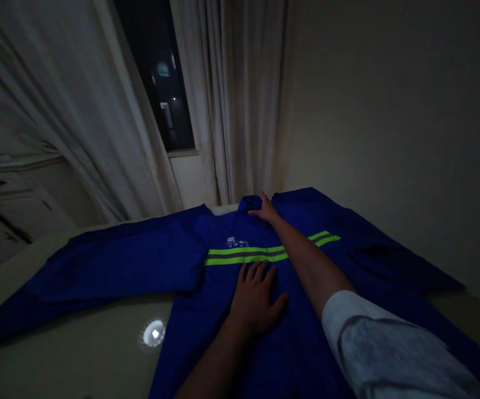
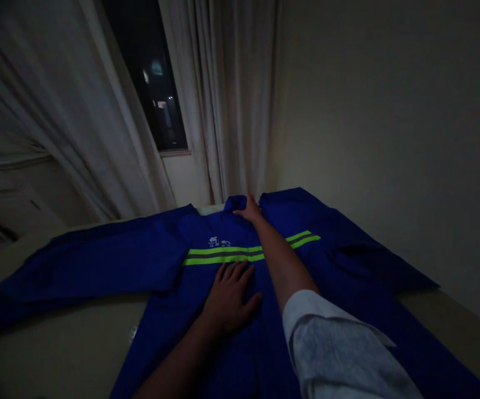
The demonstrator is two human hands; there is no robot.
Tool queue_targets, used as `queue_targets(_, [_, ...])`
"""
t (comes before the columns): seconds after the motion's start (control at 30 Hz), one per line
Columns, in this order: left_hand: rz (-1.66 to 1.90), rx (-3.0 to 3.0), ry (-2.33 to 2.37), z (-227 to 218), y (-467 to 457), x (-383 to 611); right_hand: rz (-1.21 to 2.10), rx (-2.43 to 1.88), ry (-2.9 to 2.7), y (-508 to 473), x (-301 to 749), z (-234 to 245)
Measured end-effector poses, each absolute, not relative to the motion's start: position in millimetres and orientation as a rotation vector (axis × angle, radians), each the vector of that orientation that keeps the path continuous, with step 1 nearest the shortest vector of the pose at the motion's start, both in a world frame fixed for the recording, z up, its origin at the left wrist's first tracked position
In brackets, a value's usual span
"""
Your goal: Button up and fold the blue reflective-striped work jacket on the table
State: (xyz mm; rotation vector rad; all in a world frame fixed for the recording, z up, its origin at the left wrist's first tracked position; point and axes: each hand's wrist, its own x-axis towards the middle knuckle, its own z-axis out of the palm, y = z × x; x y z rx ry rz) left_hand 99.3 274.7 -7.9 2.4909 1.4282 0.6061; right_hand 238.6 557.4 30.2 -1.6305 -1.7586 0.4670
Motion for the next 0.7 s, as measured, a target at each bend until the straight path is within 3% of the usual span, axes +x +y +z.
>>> queue_targets(0.17, [0.604, 2.470, 1.425, -5.6, 273.8, 99.2, 0.429, -1.731, -1.838, 576.9, 232.1, 35.3])
queue_targets(0.3, [0.579, 2.472, 1.438, -4.5, 274.1, 98.9, 0.363, -1.573, -1.936, 555.4, 253.0, 43.8])
queue_targets(0.47, [0.560, 2.501, 1.449, -4.5, 275.3, 99.4, 0.341, -1.332, -2.438, 501.1, 300.9, 53.4])
queue_targets(0.6, [0.536, 2.554, 1.470, -3.1, 275.9, 99.7, 0.125, -1.276, -2.157, 467.9, 290.2, 45.7])
queue_targets(0.7, [0.510, 2.594, 1.492, -3.7, 276.4, 99.3, 0.282, -1.258, -2.249, 453.9, 258.0, 23.8])
